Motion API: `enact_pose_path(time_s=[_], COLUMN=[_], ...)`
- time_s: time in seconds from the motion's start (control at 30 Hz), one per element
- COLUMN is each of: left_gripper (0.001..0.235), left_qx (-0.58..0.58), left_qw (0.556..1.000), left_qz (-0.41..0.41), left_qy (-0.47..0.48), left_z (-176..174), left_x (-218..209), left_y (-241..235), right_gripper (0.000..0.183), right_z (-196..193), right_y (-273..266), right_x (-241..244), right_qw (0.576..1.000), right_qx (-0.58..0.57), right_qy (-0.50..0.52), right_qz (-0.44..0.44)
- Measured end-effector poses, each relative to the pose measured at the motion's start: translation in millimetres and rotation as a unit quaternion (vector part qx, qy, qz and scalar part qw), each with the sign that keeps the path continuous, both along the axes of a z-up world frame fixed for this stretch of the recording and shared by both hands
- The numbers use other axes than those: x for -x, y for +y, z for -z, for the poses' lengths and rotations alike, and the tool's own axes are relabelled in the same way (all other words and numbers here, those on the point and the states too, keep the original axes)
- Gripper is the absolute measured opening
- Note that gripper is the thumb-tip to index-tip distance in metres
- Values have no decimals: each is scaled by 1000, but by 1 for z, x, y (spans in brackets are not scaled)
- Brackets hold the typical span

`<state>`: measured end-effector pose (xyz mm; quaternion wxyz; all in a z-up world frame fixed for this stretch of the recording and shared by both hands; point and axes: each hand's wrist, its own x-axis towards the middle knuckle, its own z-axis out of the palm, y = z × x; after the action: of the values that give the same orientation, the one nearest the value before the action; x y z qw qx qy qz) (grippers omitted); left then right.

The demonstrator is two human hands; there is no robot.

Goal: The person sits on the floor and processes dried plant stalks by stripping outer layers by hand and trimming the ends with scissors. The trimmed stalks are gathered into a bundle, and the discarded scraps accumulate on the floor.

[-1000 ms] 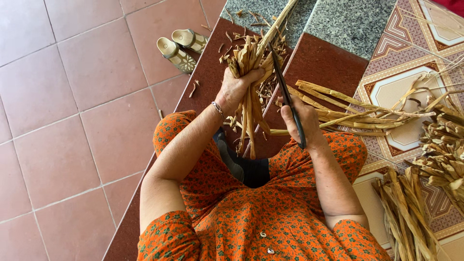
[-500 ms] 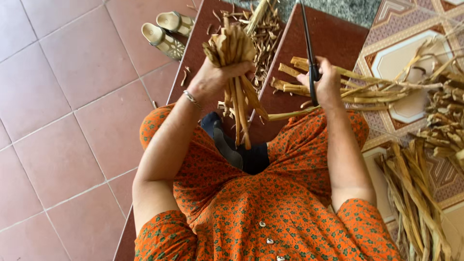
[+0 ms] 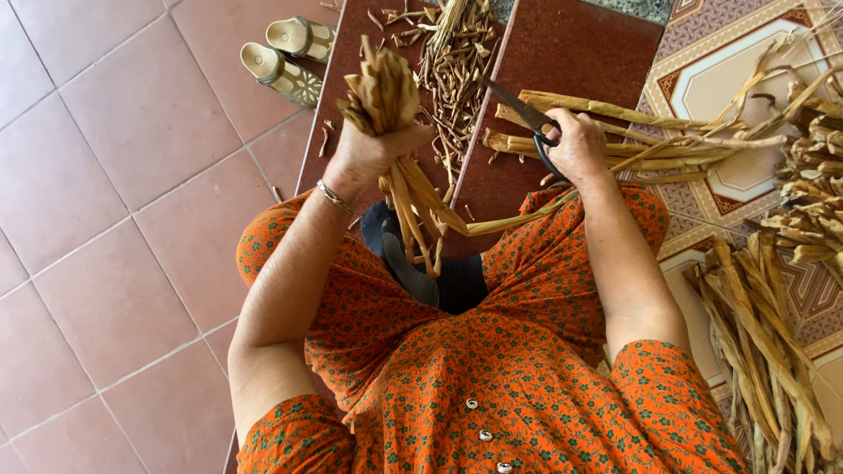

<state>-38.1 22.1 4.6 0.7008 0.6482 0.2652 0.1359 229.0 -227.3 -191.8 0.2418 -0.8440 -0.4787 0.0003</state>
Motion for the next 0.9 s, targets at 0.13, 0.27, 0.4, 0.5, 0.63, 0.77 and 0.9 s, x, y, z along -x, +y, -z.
enact_pose_path(time_s=[0.13,0.27,0.4,0.5,0.63,0.77,0.9], left_gripper=[16,12,26,32,33,31,27], left_qx=[35,47,51,99,104,151,101], left_qw=[999,998,991,988,983,972,976], left_qz=[-27,-37,-53,-80,-100,-141,-165], left_qy=[0,7,-112,-83,-118,-109,-100], left_z=[16,30,32,33,37,40,41], left_x=[-12,-32,-42,-45,-48,-46,-45], left_y=[-8,-22,-38,-44,-36,-21,-18], right_gripper=[45,54,51,47,42,50,69], right_z=[-37,-99,-151,-167,-169,-169,-174], right_y=[9,37,65,82,85,66,40], right_x=[8,32,70,94,103,102,105], right_qw=[979,905,857,842,824,878,899], right_qx=[-85,-253,-349,-361,-330,-272,-175], right_qy=[177,341,379,401,461,383,384], right_qz=[54,28,-2,6,-16,-89,-117])
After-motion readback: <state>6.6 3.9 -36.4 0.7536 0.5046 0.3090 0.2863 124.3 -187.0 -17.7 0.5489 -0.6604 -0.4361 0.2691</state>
